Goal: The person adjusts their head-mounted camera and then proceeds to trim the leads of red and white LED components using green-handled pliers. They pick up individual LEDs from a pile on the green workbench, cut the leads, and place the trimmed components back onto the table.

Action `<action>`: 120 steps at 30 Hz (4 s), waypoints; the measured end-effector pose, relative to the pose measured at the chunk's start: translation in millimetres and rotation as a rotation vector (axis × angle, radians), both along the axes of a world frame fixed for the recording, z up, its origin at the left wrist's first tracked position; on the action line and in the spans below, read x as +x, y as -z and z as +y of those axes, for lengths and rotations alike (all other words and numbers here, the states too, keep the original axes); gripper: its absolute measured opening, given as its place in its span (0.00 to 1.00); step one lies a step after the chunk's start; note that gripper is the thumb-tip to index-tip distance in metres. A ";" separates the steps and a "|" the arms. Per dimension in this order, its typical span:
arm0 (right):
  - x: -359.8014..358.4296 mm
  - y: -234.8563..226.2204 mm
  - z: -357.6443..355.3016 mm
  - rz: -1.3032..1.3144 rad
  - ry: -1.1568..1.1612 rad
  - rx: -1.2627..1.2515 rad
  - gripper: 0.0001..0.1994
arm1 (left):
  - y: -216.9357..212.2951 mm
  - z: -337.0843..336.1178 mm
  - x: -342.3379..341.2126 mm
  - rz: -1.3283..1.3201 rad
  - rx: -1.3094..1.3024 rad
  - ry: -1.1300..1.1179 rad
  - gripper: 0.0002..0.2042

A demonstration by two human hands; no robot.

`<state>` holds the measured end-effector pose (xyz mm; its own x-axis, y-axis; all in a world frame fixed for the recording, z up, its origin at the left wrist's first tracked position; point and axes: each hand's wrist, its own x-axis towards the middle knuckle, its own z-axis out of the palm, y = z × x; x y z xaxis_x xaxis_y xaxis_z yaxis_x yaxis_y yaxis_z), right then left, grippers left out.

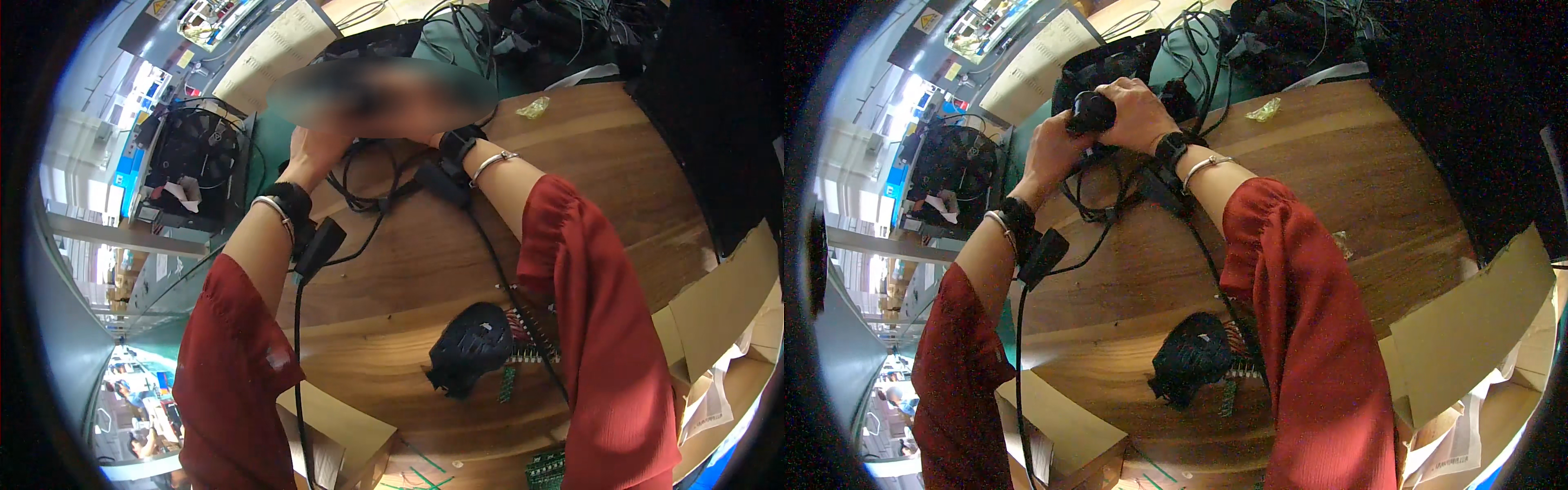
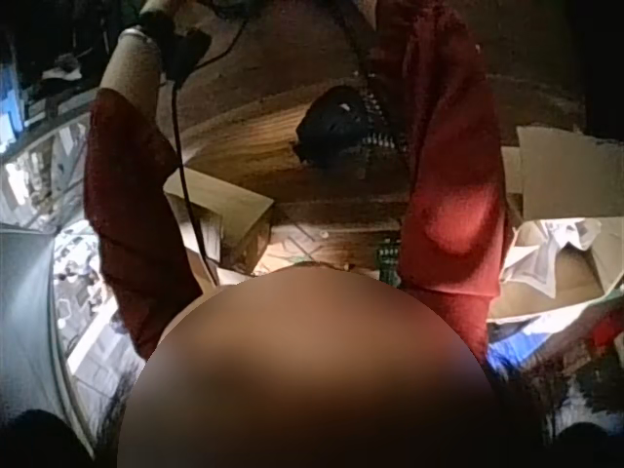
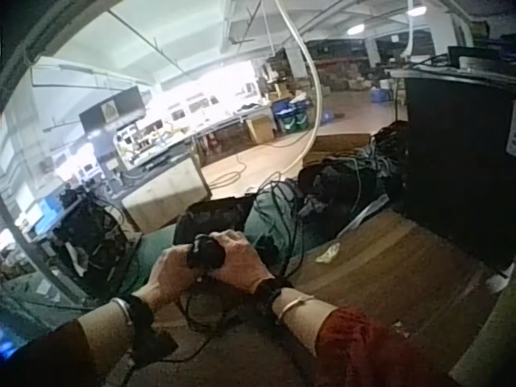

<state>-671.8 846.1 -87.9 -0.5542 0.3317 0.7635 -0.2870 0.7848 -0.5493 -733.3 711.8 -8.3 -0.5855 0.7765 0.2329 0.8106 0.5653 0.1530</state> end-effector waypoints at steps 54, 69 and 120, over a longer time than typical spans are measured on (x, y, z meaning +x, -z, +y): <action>12.5 -65.9 -20.4 0.247 0.458 0.092 0.15 | 12.4 15.7 18.3 0.008 -0.230 0.175 0.12; 45.8 -103.9 -70.3 0.172 0.551 0.153 0.17 | -73.9 -18.9 53.3 0.059 -0.898 0.348 0.17; 195.4 -103.4 -252.2 -0.972 -0.022 -0.128 0.22 | -174.3 -238.9 276.0 0.072 -0.202 0.273 0.16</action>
